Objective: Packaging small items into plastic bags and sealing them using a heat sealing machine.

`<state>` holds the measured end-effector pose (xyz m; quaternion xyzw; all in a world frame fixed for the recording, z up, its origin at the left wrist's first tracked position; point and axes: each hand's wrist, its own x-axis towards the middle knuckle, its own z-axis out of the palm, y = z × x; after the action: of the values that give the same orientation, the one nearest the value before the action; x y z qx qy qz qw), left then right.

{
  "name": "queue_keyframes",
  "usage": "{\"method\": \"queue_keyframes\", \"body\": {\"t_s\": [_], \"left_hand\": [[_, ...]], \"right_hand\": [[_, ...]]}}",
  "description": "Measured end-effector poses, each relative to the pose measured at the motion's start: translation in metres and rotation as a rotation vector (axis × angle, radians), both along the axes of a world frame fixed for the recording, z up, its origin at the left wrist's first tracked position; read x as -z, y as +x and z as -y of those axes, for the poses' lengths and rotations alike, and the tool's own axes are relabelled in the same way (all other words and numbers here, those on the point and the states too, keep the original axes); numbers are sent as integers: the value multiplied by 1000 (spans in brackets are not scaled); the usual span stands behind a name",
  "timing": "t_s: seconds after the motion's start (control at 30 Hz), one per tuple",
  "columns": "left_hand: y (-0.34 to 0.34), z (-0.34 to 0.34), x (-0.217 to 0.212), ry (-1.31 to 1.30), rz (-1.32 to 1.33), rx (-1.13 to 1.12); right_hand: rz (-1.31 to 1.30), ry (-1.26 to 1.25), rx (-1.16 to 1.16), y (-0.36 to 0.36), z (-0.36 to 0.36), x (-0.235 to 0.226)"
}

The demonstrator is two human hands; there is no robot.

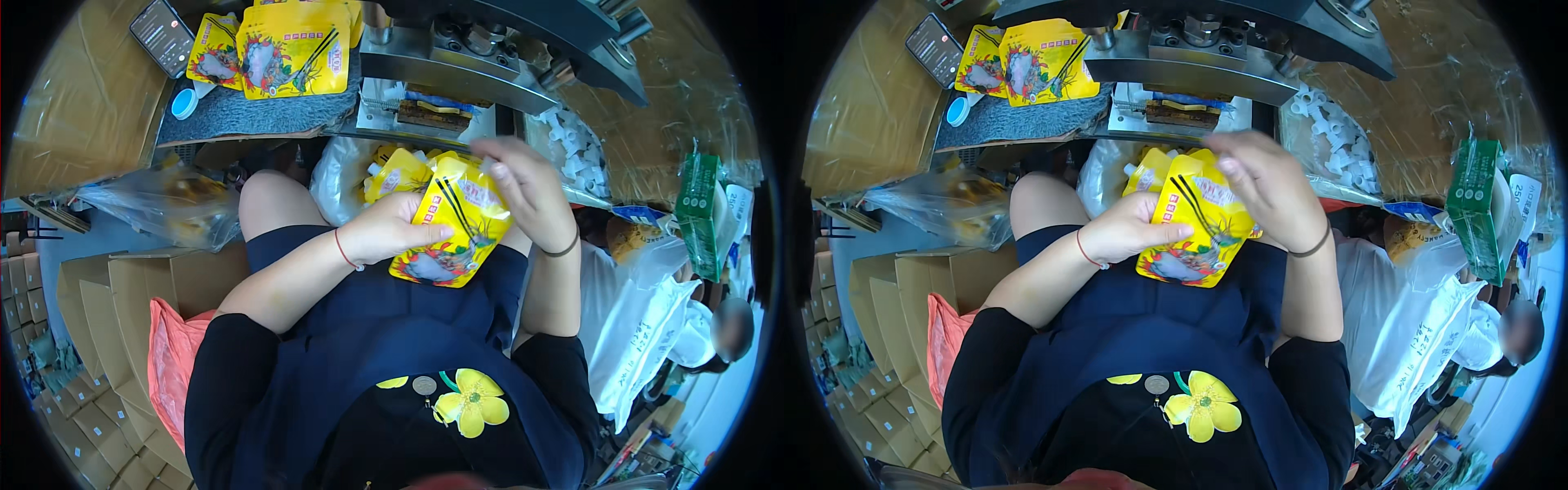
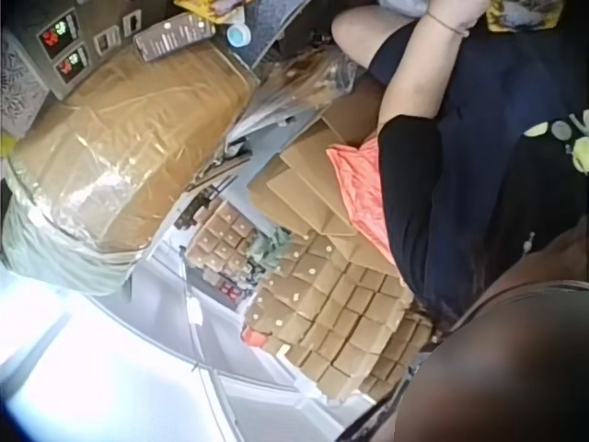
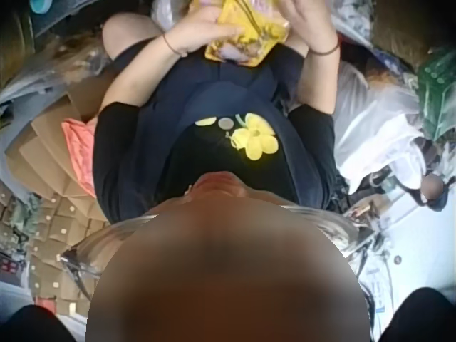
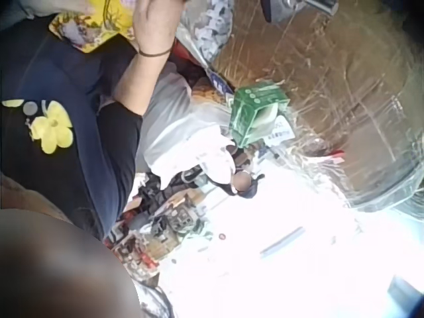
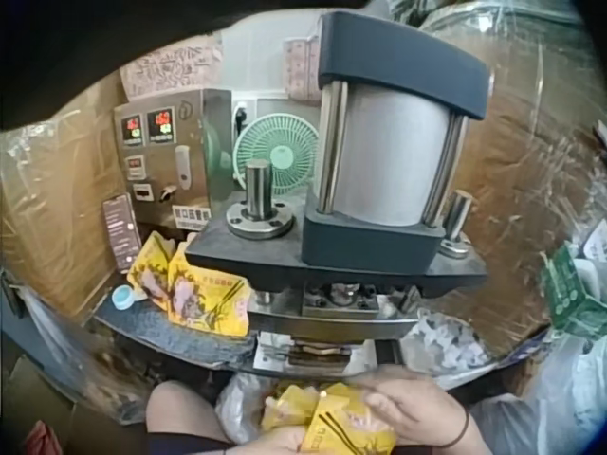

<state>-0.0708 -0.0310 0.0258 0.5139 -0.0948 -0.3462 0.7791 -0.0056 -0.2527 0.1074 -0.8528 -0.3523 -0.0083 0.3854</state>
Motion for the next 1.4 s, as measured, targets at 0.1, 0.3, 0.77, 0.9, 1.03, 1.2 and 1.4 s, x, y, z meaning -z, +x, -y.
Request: {"method": "queue_keyframes", "body": {"t_s": [0.1, 0.3, 0.77, 0.9, 1.03, 1.2, 1.4], "left_hand": [[11, -2, 9, -21, -121, -87], [63, -21, 1, -122, -230, -231], [38, -106, 56, 1053, 495, -332], [13, -126, 147, 1397, 640, -618], [19, -119, 162, 1459, 571, -557], [20, -124, 160, 1247, 377, -641], [4, -108, 159, 588, 326, -954]], "right_hand": [[415, -136, 306, 6, 17, -3], [217, -50, 263, -21, 24, 13], [-144, -578, 80, -62, -5, 222], [-215, -593, 24, -19, -34, 242], [-275, -602, -20, 3, -11, 263], [-287, -571, -100, 24, -14, 287], [-506, -398, 319, -43, 35, 142]]}}
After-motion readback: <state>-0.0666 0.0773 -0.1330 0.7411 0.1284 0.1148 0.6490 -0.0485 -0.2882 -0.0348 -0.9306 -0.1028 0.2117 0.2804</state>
